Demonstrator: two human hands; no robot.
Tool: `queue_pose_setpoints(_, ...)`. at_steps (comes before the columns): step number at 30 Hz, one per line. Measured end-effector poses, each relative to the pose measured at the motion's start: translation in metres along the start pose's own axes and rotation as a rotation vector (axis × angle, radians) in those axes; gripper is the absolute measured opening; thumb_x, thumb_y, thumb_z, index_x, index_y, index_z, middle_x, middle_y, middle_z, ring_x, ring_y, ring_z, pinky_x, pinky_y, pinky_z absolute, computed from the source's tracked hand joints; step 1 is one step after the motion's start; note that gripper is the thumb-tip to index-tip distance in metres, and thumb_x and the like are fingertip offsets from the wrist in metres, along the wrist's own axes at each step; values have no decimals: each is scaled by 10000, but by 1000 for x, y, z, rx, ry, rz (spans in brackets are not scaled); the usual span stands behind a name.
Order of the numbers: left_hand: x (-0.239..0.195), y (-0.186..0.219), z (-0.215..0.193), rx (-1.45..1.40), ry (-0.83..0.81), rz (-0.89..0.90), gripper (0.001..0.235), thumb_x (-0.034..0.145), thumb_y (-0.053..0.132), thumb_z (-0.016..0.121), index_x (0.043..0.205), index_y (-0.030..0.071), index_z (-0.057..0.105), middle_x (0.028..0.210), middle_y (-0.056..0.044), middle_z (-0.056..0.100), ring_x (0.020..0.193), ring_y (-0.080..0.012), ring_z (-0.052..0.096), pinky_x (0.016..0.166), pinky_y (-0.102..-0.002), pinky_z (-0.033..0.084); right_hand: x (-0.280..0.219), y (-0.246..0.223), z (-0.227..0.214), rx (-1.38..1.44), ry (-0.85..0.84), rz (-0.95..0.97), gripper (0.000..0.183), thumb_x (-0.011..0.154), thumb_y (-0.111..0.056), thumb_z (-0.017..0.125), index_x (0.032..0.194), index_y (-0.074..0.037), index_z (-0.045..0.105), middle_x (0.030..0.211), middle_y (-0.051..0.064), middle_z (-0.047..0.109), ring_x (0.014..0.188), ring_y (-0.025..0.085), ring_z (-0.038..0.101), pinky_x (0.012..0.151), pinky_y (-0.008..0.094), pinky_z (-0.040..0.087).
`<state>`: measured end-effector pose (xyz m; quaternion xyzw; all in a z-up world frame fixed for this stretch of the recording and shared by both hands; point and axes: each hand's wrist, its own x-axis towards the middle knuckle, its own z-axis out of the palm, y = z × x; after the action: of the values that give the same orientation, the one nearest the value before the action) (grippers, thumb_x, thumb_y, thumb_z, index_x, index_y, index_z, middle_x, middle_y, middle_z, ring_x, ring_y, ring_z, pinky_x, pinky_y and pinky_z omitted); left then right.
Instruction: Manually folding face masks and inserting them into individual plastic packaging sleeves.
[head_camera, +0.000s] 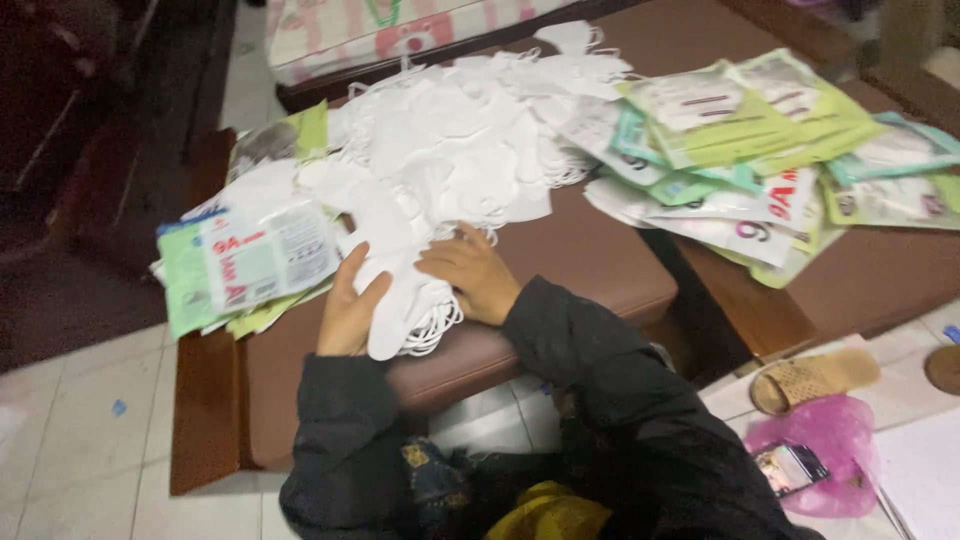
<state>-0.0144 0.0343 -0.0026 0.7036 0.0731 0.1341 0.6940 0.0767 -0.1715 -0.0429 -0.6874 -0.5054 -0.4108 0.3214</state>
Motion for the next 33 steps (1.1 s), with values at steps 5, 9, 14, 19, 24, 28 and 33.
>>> queue_pose_setpoints(5,-10,14,-22,211,-277,280,607,1012,411,517,1534,109,453,1620,-265,231,1515,-404,139,1226,-571,112,11,-6,-32,620,-106,564,525,703,25,723,1204,-130,714,1093,157,748,1079,386,714,996,496,542)
queue_pose_setpoints(9,-7,-4,-23,295,-319,409,933,656,355,891,1434,33,488,1647,-229,264,1529,-423,184,1230,-522,122,-20,19,2,643,-35,675,469,705,-82,786,1169,-133,737,1060,99,772,1084,307,715,940,456,559)
queue_pose_setpoints(14,-10,4,2,684,-96,253,918,455,327,1026,1277,158,655,1531,-122,442,1428,-444,334,1200,-525,261,-12,18,-27,512,-355,752,776,645,-292,906,1348,-123,621,1179,193,724,1125,429,681,972,535,557)
queue_pose_setpoints(19,-9,11,33,574,-36,59,1023,447,211,1022,1380,233,603,1315,-105,655,1285,-350,567,1080,-480,464,-29,21,1,521,-321,782,679,661,-248,884,1283,-128,641,1101,167,733,1082,403,697,957,497,570)
queue_pose_setpoints(24,-1,-20,50,418,111,162,700,565,164,988,1194,87,690,1099,-191,722,1133,-370,665,902,-471,563,-15,7,5,652,-164,878,370,741,-243,841,1082,-155,725,926,104,761,973,315,741,832,425,589)
queue_pose_setpoints(28,-3,-25,37,444,244,271,459,560,141,1003,948,80,764,870,-147,735,931,-247,714,781,-403,562,-10,10,-3,834,-77,872,278,669,-97,845,925,-130,741,797,16,728,823,140,680,782,310,558)
queue_pose_setpoints(33,-10,13,42,611,32,411,489,538,80,948,961,9,714,893,-226,686,956,-424,689,812,-461,550,-1,16,-34,602,-304,694,630,623,-173,887,1213,-88,684,1105,202,729,1103,433,684,965,516,553)
